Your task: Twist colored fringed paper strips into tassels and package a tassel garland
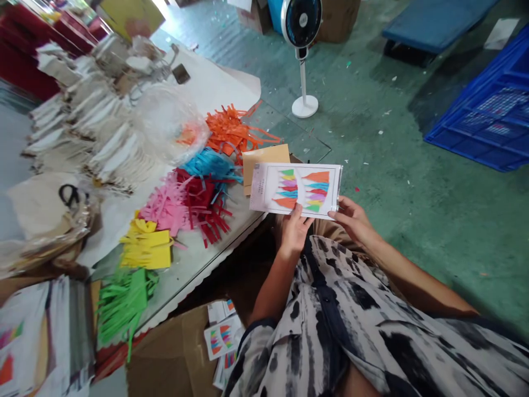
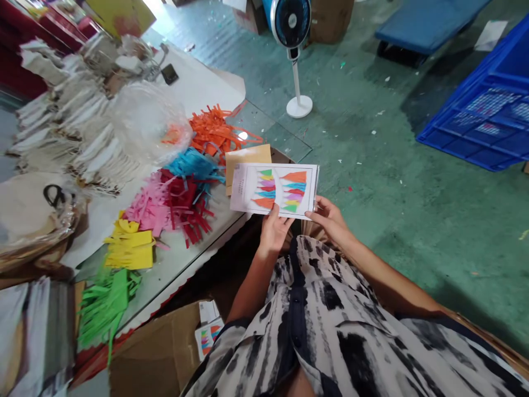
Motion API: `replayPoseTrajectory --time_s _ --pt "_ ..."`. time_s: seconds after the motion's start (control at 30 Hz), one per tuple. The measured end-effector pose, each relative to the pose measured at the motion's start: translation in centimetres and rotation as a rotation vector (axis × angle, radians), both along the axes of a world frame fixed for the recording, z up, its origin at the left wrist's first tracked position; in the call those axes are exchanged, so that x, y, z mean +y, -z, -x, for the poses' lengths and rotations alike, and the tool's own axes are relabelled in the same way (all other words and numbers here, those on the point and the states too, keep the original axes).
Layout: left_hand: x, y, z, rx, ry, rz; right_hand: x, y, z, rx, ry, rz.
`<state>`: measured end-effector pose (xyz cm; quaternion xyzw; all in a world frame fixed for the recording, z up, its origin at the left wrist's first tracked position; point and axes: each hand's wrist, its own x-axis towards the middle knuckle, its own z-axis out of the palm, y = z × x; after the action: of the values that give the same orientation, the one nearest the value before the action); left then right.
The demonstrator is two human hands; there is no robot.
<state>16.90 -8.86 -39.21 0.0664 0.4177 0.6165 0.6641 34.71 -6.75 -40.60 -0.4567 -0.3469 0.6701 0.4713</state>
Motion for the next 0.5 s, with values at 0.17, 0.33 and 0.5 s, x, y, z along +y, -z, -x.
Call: replayPoseTrajectory --time_s 0.17,0.33,0.5 --pt "0.2 -0.3 -1.1 0.048 0.028 -0.034 -0.6 0.0 1.3 -0.016 0.020 -0.072" --pt "-0.3 0.4 -1.6 0.045 0.112 -0.159 0.6 -0.8 1.0 -0.029 0.050 -0.171" --pt "-4.4 -2.7 -0.1 0.339 0.801 -0.147 2.8 -3.8 -2.3 -0.220 0.017 -0.421"
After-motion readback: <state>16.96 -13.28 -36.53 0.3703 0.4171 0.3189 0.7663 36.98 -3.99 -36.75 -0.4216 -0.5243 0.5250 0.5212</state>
